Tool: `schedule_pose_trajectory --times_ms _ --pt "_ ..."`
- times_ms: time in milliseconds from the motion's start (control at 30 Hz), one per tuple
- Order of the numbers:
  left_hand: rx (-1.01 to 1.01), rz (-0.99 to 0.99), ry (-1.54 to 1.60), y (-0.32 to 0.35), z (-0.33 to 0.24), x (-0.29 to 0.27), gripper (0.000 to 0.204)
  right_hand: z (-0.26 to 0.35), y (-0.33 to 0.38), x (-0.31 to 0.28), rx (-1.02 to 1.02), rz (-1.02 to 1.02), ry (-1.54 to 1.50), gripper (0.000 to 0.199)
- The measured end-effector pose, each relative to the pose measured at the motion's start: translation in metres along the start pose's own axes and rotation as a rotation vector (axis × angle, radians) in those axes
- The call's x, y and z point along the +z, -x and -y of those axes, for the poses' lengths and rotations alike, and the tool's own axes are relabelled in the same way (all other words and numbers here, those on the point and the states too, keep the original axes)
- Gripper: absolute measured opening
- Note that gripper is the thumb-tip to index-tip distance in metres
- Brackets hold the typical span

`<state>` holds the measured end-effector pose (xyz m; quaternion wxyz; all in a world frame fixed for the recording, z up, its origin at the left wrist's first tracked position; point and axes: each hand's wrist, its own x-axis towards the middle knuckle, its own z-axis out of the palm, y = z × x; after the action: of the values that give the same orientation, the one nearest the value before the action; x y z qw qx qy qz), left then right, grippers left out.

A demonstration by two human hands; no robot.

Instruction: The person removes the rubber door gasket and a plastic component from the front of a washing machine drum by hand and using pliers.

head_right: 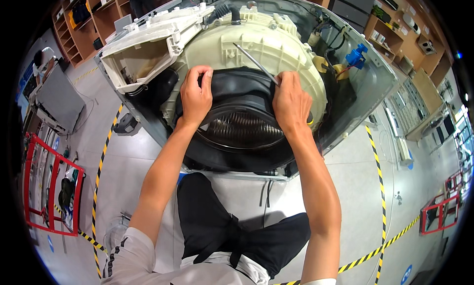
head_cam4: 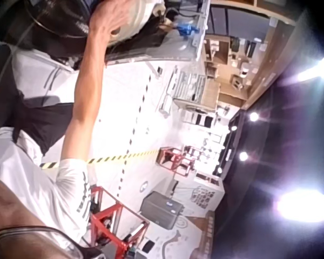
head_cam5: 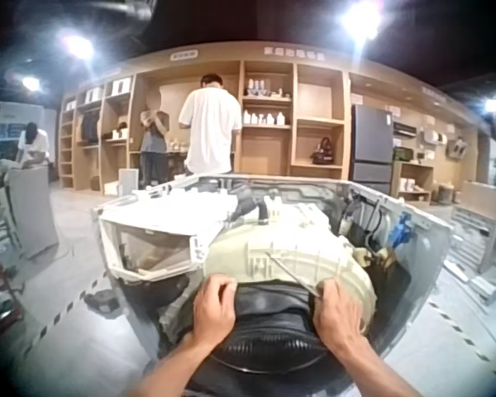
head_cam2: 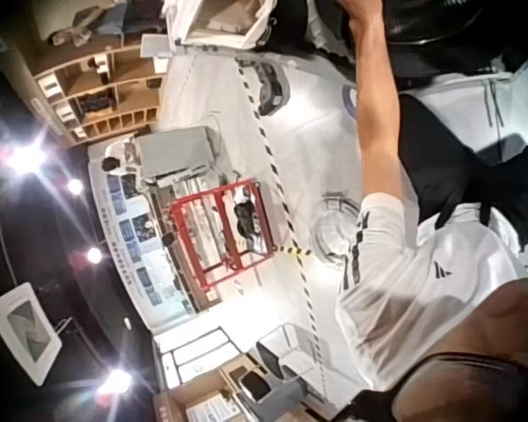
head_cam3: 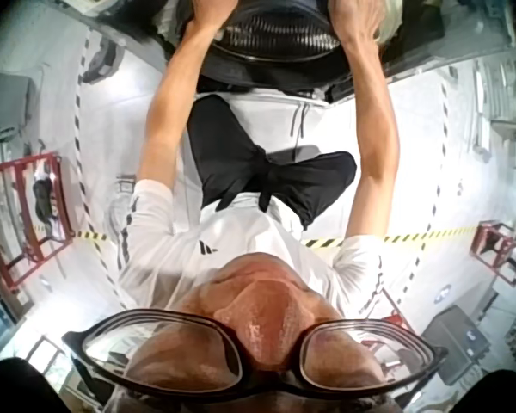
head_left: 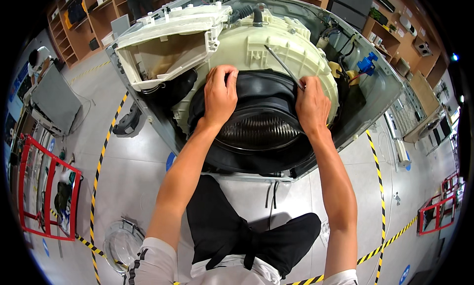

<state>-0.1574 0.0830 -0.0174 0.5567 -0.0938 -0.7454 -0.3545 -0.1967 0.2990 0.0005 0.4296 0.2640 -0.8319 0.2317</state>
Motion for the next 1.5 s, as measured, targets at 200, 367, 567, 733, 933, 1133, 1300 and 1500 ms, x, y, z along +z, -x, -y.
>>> schedule_pose_trajectory --times_ms 200,367,567,733,933,1133,1300,1500 --pt "-0.168 0.048 0.143 -0.001 -0.007 -0.007 0.010 -0.001 0.005 0.013 0.013 -0.173 -0.006 0.012" --pt "0.109 0.104 0.071 0.007 -0.013 -0.020 0.006 -0.002 0.010 0.016 0.042 -0.188 0.009 0.010" --pt "0.192 0.269 0.070 0.004 -0.017 -0.034 0.009 -0.004 0.003 0.004 0.095 -0.094 -0.138 0.014" --pt "0.261 0.361 0.036 0.004 -0.015 -0.042 0.011 -0.002 -0.002 -0.007 0.125 0.019 -0.246 0.020" --pt "0.105 0.379 -0.027 -0.002 -0.032 -0.036 0.025 -0.006 -0.010 -0.012 0.151 0.157 -0.220 0.025" --pt "0.154 0.418 -0.087 0.005 -0.026 -0.034 0.028 -0.006 -0.010 -0.014 0.154 0.189 -0.234 0.029" --pt "0.258 0.383 -0.070 0.010 -0.024 -0.034 0.031 -0.005 -0.006 -0.015 0.083 0.139 -0.221 0.027" --pt "0.248 0.404 0.007 0.011 -0.017 -0.036 0.032 0.004 -0.010 -0.020 0.019 0.129 -0.241 0.023"
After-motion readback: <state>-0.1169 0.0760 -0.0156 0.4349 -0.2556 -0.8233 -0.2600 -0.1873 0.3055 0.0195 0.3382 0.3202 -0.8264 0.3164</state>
